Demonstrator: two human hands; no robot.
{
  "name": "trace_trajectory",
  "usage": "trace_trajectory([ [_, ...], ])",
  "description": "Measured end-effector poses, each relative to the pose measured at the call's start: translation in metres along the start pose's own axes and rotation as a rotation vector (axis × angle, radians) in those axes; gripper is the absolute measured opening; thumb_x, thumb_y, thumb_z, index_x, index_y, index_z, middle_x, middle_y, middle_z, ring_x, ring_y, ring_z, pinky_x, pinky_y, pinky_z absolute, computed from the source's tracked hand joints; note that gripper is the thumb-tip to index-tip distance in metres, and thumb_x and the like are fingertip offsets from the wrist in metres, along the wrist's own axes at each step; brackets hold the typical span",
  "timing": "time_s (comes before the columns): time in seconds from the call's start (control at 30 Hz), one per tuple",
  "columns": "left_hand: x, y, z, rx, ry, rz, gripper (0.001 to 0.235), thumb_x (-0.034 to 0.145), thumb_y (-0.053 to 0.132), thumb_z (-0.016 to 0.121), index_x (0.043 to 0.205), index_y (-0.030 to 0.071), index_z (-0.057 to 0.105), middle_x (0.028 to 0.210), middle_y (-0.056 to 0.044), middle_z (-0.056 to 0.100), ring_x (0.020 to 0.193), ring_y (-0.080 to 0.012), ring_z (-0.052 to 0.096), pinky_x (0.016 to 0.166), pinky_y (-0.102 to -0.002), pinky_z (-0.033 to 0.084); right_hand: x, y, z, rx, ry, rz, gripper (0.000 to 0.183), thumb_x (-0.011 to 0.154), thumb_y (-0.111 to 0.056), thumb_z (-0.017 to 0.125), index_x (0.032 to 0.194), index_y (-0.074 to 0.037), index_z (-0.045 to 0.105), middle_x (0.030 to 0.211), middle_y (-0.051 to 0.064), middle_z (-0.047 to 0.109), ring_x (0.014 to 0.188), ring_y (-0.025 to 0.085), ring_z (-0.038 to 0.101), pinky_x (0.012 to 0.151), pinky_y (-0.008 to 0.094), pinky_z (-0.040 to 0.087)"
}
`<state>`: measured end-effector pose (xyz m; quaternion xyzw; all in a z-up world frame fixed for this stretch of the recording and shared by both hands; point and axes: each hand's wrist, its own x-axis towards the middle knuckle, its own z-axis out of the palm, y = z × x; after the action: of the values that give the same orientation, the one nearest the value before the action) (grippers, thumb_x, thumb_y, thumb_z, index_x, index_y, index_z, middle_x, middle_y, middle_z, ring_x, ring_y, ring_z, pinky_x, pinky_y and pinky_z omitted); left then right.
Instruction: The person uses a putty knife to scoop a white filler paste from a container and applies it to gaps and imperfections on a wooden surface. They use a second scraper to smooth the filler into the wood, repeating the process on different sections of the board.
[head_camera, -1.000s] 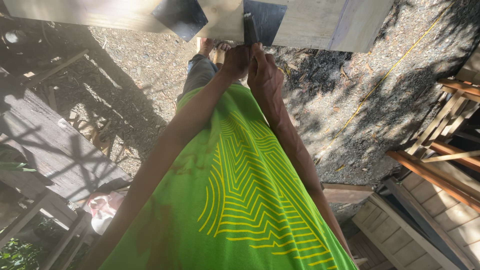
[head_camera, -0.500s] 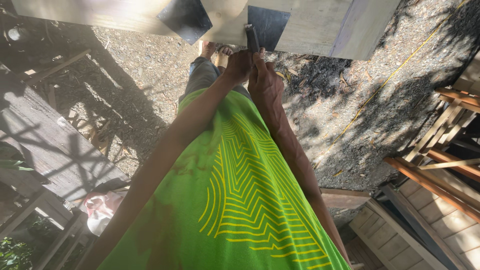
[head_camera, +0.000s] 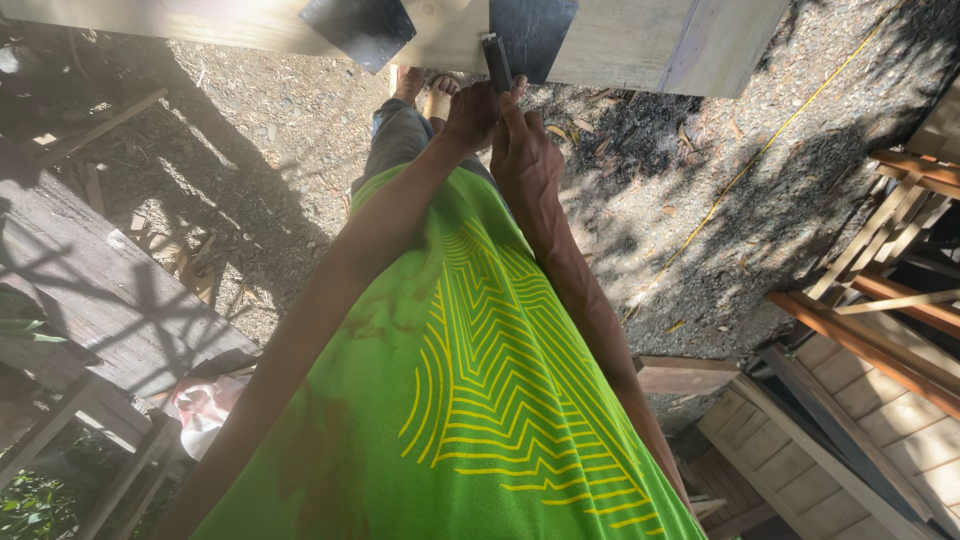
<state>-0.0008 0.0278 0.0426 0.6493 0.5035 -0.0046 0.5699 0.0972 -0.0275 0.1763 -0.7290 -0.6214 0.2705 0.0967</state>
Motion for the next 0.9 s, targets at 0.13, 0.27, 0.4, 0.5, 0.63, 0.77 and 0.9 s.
trace_trajectory([
  [0.13, -0.001, 0.003, -0.004, 0.009, 0.019, -0.038, 0.062, 0.106, 0.057, 0.030, 0.105, 0.007, 0.067, 0.094, -0.022, 0.074, 0.092, -0.0393, 0.072, 0.084, -0.052, 0.054, -0.018, -0.009, 0.002, 0.005, 0.008, -0.015, 0.032, 0.103, -0.012, 0.059, 0.134, -0.005, 0.063, 0.086, 0.015, 0.067, 0.050, 0.017, 0.057, 0.039, 0.032, 0.041],
  [0.27, -0.002, 0.003, 0.002, 0.017, 0.079, 0.002, 0.060, 0.106, 0.057, 0.029, 0.116, 0.012, 0.068, 0.099, -0.025, 0.072, 0.097, -0.0434, 0.067, 0.087, -0.055, 0.050, -0.020, -0.009, -0.005, 0.045, 0.015, -0.008, 0.027, 0.104, -0.011, 0.058, 0.130, -0.008, 0.065, 0.090, 0.015, 0.068, 0.054, 0.018, 0.059, 0.042, 0.034, 0.043],
  [0.4, 0.006, 0.001, 0.004, 0.016, 0.028, -0.022, 0.058, 0.107, 0.056, 0.029, 0.112, 0.014, 0.068, 0.105, -0.022, 0.072, 0.102, -0.0425, 0.066, 0.089, -0.055, 0.050, -0.016, -0.004, -0.014, 0.058, -0.067, 0.047, 0.026, 0.104, -0.011, 0.060, 0.128, -0.006, 0.068, 0.082, 0.012, 0.067, 0.048, 0.016, 0.055, 0.038, 0.033, 0.041],
  [0.5, 0.004, -0.004, 0.005, 0.025, 0.072, 0.063, 0.054, 0.106, 0.053, 0.034, 0.110, 0.011, 0.069, 0.098, -0.022, 0.073, 0.094, -0.0421, 0.069, 0.082, -0.054, 0.052, -0.015, 0.002, -0.012, 0.089, -0.008, 0.002, 0.028, 0.103, -0.011, 0.061, 0.129, -0.005, 0.068, 0.078, 0.011, 0.065, 0.047, 0.015, 0.053, 0.038, 0.031, 0.041],
  [0.63, -0.006, -0.001, 0.007, -0.002, 0.094, 0.005, 0.056, 0.111, 0.051, 0.039, 0.097, 0.008, 0.070, 0.086, -0.020, 0.073, 0.087, -0.0406, 0.072, 0.079, -0.053, 0.055, -0.021, 0.009, -0.006, 0.092, 0.058, -0.022, 0.027, 0.105, -0.012, 0.060, 0.129, -0.007, 0.069, 0.083, 0.008, 0.066, 0.051, 0.012, 0.054, 0.040, 0.029, 0.040],
  [0.77, -0.009, 0.010, -0.001, -0.204, 0.107, 0.003, 0.057, 0.105, 0.054, 0.041, 0.093, 0.007, 0.071, 0.075, -0.019, 0.073, 0.079, -0.0392, 0.074, 0.073, -0.051, 0.055, -0.009, 0.015, 0.003, 0.031, 0.033, 0.025, 0.027, 0.103, -0.014, 0.061, 0.127, -0.006, 0.070, 0.079, 0.008, 0.066, 0.045, 0.013, 0.051, 0.035, 0.030, 0.037],
  [0.9, -0.004, 0.004, 0.006, -0.212, 0.129, -0.021, 0.056, 0.104, 0.054, 0.045, 0.093, 0.008, 0.073, 0.080, -0.020, 0.073, 0.083, -0.0404, 0.072, 0.071, -0.051, 0.055, 0.002, 0.012, 0.008, 0.034, 0.082, -0.006, 0.027, 0.103, -0.016, 0.061, 0.127, -0.007, 0.070, 0.083, 0.012, 0.068, 0.051, 0.015, 0.059, 0.038, 0.030, 0.043],
])
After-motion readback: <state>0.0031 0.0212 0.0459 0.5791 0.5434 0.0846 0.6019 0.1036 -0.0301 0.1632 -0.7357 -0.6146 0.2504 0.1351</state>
